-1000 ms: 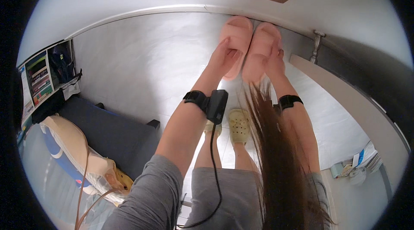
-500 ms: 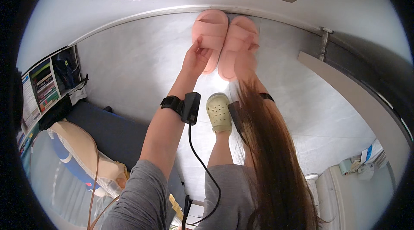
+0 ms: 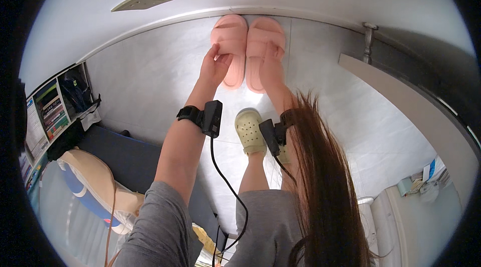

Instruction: The recorder tidies a bedroom by smoothing the bed, folding a blanket, and picking up slippers and clothes.

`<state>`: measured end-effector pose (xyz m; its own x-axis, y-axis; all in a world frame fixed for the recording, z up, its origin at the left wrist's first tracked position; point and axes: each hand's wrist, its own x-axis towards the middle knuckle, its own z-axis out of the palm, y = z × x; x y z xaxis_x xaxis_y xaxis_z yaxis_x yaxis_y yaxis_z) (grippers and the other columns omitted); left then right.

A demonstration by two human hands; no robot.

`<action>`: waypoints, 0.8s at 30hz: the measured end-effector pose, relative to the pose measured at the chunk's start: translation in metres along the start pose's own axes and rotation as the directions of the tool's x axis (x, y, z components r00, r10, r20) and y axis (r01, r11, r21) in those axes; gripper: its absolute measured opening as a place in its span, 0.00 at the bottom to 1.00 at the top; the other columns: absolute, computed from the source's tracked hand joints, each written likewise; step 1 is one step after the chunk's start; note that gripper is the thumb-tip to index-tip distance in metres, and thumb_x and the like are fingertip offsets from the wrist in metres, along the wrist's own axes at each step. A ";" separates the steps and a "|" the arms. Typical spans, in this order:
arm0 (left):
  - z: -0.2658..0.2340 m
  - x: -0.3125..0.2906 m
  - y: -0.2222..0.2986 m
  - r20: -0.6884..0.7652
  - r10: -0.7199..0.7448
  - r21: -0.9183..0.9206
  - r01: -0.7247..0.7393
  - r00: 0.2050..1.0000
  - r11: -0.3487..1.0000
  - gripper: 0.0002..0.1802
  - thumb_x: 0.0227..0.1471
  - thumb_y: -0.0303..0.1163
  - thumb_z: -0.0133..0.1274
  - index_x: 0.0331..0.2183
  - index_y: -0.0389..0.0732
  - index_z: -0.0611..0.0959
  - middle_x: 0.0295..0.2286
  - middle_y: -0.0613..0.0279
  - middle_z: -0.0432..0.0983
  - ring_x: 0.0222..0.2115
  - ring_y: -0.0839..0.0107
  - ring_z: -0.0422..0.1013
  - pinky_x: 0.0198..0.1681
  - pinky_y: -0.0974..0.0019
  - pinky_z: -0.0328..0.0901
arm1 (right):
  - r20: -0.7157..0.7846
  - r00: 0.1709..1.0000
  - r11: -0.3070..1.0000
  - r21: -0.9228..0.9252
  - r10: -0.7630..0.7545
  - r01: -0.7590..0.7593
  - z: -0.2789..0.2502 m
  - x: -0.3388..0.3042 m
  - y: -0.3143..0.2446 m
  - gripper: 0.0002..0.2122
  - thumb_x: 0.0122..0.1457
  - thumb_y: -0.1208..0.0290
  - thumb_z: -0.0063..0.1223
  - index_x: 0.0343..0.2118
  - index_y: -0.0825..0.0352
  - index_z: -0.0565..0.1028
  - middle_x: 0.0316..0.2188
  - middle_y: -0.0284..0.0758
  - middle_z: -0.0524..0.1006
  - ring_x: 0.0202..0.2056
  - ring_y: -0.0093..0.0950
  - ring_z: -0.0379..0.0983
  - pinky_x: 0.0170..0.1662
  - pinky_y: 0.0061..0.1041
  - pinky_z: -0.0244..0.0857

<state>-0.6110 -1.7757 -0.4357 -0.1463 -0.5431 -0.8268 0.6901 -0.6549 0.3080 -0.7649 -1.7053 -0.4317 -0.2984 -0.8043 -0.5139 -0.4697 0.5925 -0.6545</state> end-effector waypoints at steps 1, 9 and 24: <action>0.003 -0.007 0.000 -0.005 -0.039 0.028 0.040 0.999 0.999 0.11 0.49 0.33 0.42 0.36 0.40 0.65 0.37 0.57 0.59 0.44 0.62 0.57 0.49 0.58 0.55 | -0.003 0.999 0.999 -0.004 -0.037 0.037 -0.001 -0.004 0.004 0.25 0.49 0.73 0.38 0.51 0.65 0.49 0.51 0.52 0.46 0.44 0.48 0.57 0.43 0.34 0.58; -0.035 -0.121 -0.015 -0.039 -0.054 0.144 0.059 0.998 0.988 0.20 0.48 0.36 0.43 0.44 0.44 0.63 0.44 0.63 0.58 0.47 0.67 0.56 0.47 0.63 0.54 | 0.098 0.992 0.996 -0.059 0.079 -0.073 -0.100 -0.116 0.004 0.27 0.45 0.78 0.41 0.51 0.65 0.50 0.52 0.51 0.44 0.45 0.48 0.56 0.44 0.35 0.57; 0.090 -0.471 0.082 -0.053 -0.037 0.334 0.052 0.998 0.941 0.18 0.48 0.41 0.43 0.39 0.41 0.66 0.39 0.60 0.63 0.42 0.68 0.61 0.42 0.66 0.57 | -0.221 0.966 0.985 0.082 -0.133 0.155 -0.181 -0.371 -0.192 0.28 0.42 0.73 0.45 0.48 0.75 0.51 0.48 0.51 0.54 0.49 0.42 0.52 0.49 0.30 0.51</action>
<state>-0.5492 -1.6204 0.0215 -0.1336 -0.4900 -0.8614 0.4049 -0.8203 0.4038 -0.7142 -1.5290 -0.0150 -0.4095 -0.8661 -0.2865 -0.4406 0.4628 -0.7692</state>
